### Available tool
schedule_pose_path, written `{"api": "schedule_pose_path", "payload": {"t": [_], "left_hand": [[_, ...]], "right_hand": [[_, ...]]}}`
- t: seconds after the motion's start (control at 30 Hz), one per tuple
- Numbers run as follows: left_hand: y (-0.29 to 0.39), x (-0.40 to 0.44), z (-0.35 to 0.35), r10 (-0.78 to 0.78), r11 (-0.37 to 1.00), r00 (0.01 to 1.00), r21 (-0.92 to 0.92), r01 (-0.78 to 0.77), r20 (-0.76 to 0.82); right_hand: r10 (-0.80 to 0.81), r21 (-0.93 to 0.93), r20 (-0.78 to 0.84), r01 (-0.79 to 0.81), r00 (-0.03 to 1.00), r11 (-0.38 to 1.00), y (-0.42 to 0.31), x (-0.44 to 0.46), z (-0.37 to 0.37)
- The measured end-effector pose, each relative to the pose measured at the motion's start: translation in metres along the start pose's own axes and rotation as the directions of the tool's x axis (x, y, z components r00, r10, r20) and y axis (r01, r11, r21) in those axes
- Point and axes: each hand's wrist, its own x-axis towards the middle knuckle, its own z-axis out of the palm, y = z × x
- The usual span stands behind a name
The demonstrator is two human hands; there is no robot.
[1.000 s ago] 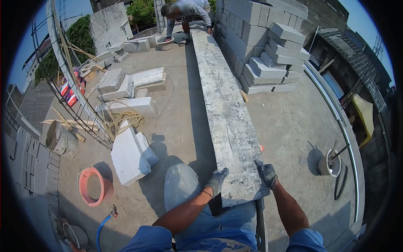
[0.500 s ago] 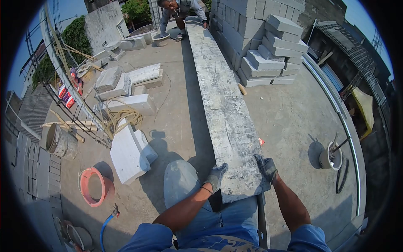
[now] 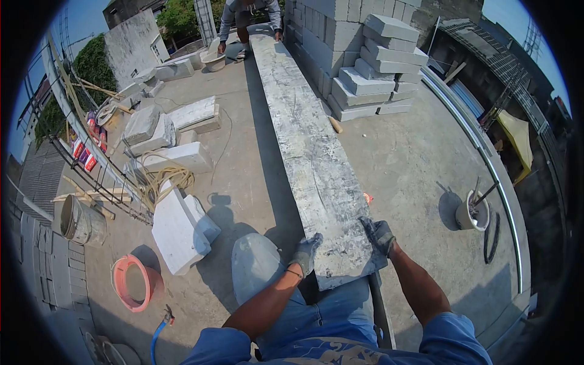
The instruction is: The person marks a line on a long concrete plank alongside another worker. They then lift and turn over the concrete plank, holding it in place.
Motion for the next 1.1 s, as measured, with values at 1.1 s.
{"api": "schedule_pose_path", "payload": {"t": [1.1], "left_hand": [[-0.002,0.0,-0.002,-0.022,0.991,0.999,0.135,0.015,0.05]], "right_hand": [[0.009,0.137,0.068,-0.018,0.998,0.99,-0.035,-0.024,-0.004]]}}
